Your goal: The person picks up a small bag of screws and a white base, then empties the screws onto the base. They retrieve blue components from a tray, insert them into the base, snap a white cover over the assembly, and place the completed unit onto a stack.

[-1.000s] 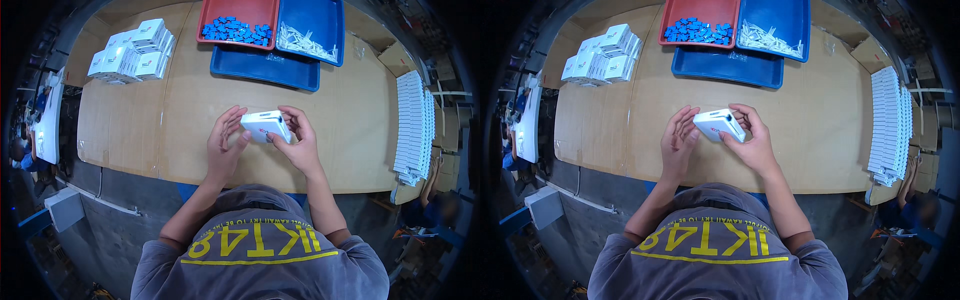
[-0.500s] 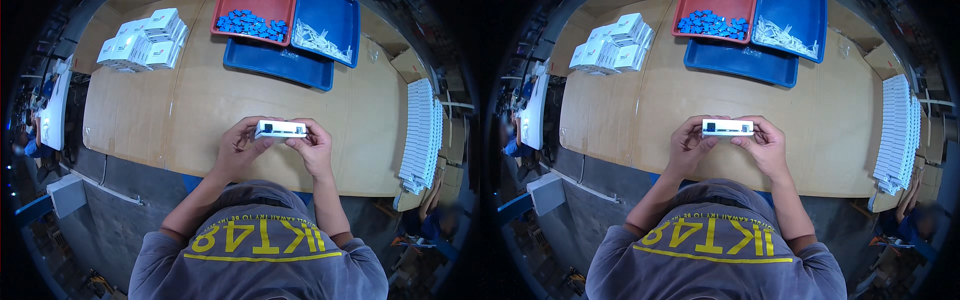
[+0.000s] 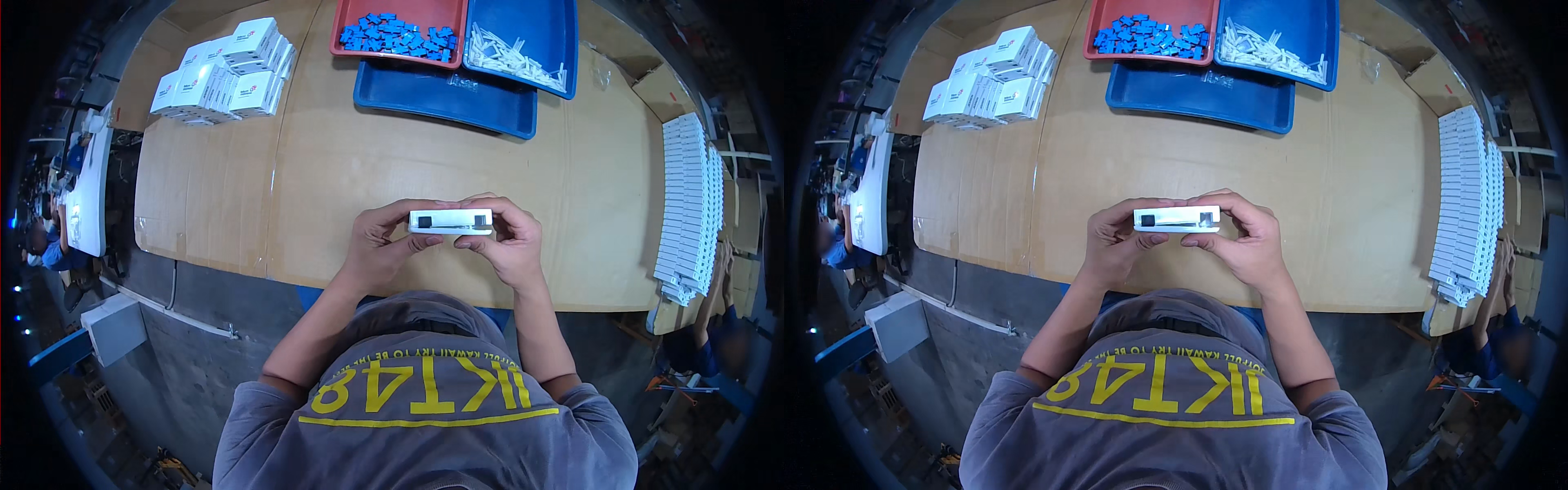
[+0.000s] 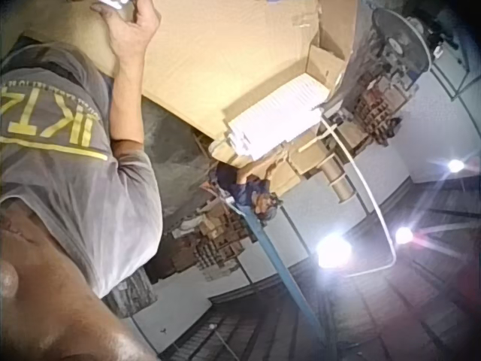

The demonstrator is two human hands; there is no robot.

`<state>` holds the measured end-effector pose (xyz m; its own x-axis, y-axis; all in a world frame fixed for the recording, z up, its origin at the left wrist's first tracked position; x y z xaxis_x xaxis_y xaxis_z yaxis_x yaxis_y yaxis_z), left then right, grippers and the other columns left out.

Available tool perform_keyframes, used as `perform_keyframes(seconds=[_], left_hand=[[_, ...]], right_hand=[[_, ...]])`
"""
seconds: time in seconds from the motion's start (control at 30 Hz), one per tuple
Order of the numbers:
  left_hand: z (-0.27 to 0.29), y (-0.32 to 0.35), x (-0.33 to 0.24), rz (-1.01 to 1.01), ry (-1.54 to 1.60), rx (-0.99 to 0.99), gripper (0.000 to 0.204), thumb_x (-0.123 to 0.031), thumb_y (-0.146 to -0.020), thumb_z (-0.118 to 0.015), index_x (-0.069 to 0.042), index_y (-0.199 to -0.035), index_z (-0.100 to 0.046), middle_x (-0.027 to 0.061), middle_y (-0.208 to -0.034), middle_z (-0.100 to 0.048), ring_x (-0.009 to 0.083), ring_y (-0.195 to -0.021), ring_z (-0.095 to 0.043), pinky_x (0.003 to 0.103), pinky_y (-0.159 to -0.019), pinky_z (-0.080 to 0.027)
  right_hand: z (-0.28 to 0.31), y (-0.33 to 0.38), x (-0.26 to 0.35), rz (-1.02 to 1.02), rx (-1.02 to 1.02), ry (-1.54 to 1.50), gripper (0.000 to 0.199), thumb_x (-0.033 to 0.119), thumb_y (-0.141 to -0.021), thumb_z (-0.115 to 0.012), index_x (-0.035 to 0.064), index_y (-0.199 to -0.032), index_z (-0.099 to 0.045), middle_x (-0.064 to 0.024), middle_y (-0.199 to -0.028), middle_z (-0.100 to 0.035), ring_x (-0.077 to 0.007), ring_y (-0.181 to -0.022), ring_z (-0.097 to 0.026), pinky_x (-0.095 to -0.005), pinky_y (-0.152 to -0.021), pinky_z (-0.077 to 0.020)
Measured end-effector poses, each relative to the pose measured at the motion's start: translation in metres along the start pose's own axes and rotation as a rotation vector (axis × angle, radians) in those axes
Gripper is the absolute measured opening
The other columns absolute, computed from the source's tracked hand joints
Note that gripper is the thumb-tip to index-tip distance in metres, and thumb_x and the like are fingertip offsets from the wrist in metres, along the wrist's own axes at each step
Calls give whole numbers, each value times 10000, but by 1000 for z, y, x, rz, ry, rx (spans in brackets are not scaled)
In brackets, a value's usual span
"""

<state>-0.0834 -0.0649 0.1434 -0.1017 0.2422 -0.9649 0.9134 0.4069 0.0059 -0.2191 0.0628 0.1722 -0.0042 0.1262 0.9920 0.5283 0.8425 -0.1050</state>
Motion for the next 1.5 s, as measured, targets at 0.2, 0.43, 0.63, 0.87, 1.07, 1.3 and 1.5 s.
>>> perform_keyframes(seconds=[0.2,0.43,0.63,0.87,1.07,1.3,1.5], left_hand=[[-3,-1,-5,0,82,-41,355,-32,-900,-793,-11,-1248,-725,91,-1227,-755,155,-1147,-680,312,-1011,-531],[-2,-3,-3,-43,49,-27,364,-27,-894,-799,-13,-1248,-716,97,-1233,-753,170,-1155,-686,327,-1017,-531],[-1,-4,-1,-54,47,-12,388,-31,-886,-810,-19,-1260,-706,97,-1243,-748,174,-1165,-684,330,-1022,-527],[-6,-5,-10,-61,125,-79,404,-23,-892,-806,-10,-1279,-691,90,-1251,-742,161,-1157,-680,314,-1008,-525],[2,0,-4,-61,30,-55,384,-23,-888,-811,-12,-1257,-707,79,-1213,-755,136,-1113,-678,296,-970,-523],[0,-1,-4,-79,18,-54,359,-38,-893,-809,-14,-1240,-719,79,-1203,-760,134,-1104,-678,294,-965,-522],[0,-1,-5,-90,39,-51,342,-22,-897,-796,-9,-1231,-720,88,-1213,-757,147,-1123,-681,299,-989,-522]], right_hand=[[-2,0,2,30,-2,0,407,-48,-742,-882,-13,-1117,-727,-138,-1103,-760,-232,-1050,-720,-340,-934,-563],[-1,1,2,44,-33,47,378,-44,-747,-876,-16,-1095,-732,-138,-1080,-762,-236,-1024,-726,-343,-918,-568],[-1,-1,2,83,-27,84,337,-46,-759,-864,-17,-1071,-741,-144,-1061,-769,-237,-1006,-732,-341,-908,-571],[0,0,-3,51,-41,26,338,-50,-776,-857,-29,-1090,-733,-147,-1093,-766,-230,-1033,-729,-342,-927,-573],[-4,0,-2,22,-33,-30,366,-43,-774,-865,-27,-1112,-725,-147,-1115,-762,-229,-1070,-722,-342,-960,-565],[-3,0,-5,20,-14,-14,389,-36,-767,-873,-20,-1126,-722,-141,-1128,-757,-232,-1080,-719,-346,-961,-564],[-4,0,-5,39,-17,-10,392,-34,-760,-879,-15,-1118,-720,-138,-1119,-758,-232,-1070,-717,-345,-955,-564]])
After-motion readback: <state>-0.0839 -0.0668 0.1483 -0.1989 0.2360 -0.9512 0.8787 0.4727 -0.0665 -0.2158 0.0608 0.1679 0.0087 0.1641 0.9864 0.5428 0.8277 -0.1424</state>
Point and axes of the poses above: each hand's wrist, its own y-axis away from the middle knuckle, its own z-axis out of the back of the hand, x = y × z, the point moved 7 cm from there along -y, towards the middle knuckle
